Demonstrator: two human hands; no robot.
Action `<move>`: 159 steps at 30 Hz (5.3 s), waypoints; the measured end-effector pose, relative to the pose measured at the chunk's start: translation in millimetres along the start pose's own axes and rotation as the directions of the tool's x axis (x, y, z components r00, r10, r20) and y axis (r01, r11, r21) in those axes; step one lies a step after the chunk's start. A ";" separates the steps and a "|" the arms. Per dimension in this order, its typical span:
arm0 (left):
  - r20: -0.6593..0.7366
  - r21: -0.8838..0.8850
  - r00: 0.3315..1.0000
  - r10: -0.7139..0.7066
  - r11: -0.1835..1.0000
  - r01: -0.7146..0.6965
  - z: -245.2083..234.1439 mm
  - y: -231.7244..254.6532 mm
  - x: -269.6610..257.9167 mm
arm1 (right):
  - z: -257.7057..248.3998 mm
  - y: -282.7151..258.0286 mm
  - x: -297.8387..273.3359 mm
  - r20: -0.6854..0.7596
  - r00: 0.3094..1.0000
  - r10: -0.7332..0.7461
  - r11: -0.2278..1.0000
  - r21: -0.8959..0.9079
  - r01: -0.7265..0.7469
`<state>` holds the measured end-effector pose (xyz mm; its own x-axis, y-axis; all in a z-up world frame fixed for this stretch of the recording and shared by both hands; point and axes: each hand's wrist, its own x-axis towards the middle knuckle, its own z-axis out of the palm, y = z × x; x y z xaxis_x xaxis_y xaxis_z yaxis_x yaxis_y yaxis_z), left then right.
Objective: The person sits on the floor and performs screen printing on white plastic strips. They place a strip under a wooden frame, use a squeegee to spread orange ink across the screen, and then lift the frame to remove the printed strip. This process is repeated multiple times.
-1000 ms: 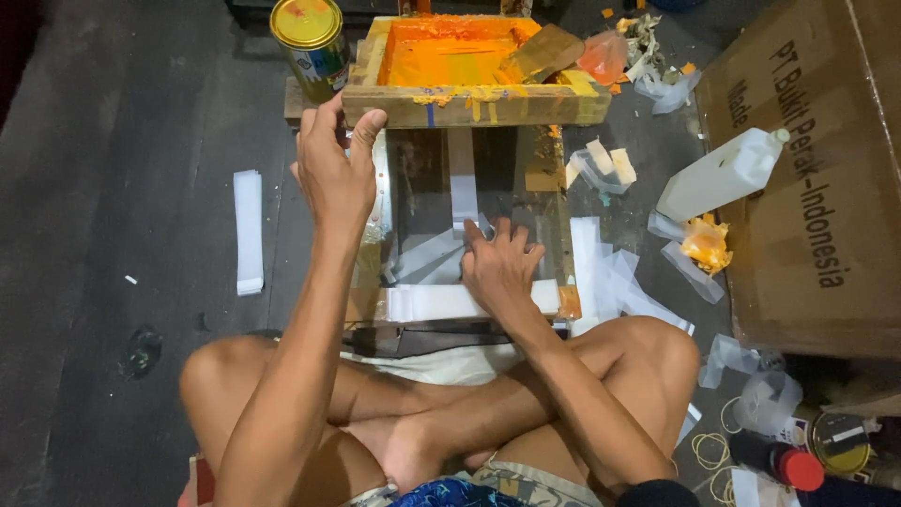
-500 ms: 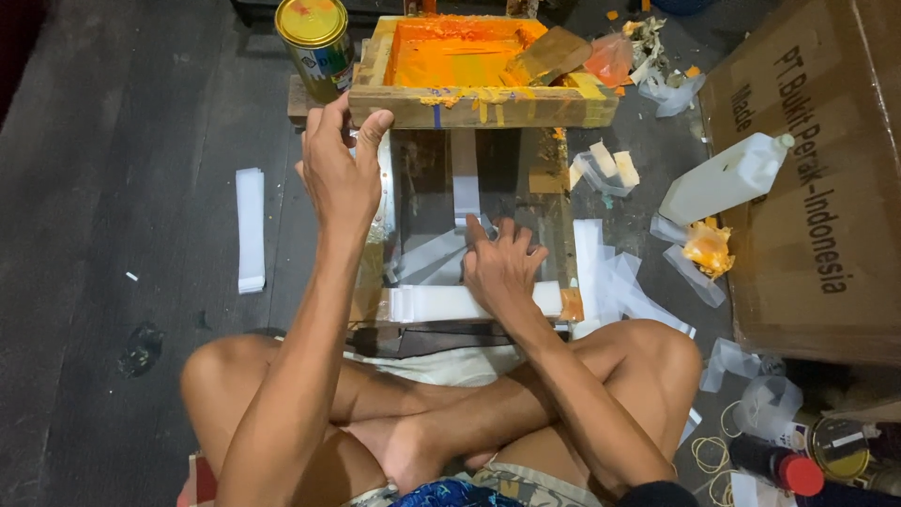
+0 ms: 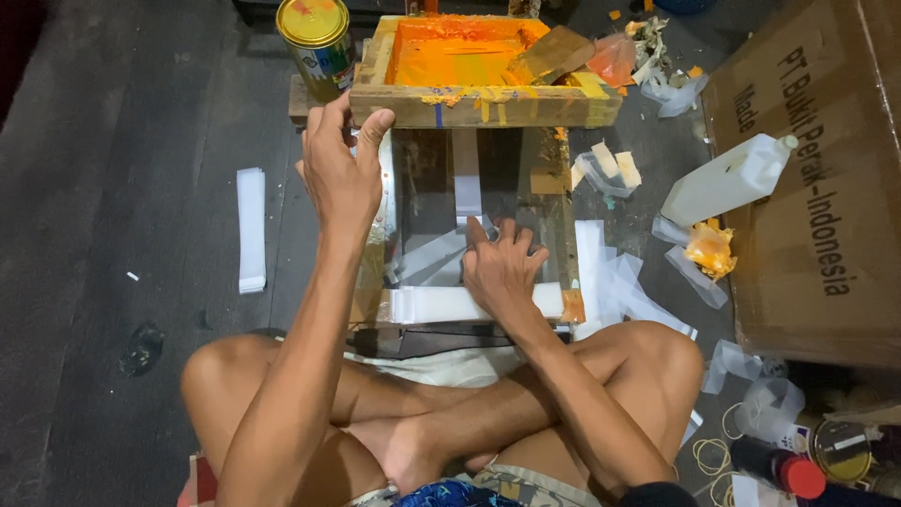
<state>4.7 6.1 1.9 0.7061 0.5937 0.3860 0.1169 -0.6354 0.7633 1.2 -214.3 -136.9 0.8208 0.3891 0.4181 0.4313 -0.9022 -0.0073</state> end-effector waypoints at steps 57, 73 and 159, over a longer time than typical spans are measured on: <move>0.310 0.164 0.934 -0.179 0.977 0.133 3.6 -75.9 -97.3 | -50.2 4.8 -5.3 -0.247 0.969 -0.027 0.818 0.552 0.164; 0.310 0.278 0.908 -0.283 0.940 0.198 97.3 -79.5 -21.0 | -18.9 77.4 90.4 0.062 0.949 0.309 0.844 0.441 -0.304; 0.246 0.375 0.924 -0.293 0.908 0.188 100.3 -63.7 -7.8 | -29.0 71.8 113.9 0.199 0.959 -0.204 0.541 0.839 -0.059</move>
<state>61.8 -7.6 -101.8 0.7901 0.6130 0.0055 0.5009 -0.6507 0.5707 114.9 -240.2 -63.5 0.7734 0.5939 0.2218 0.4993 -0.3550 -0.7904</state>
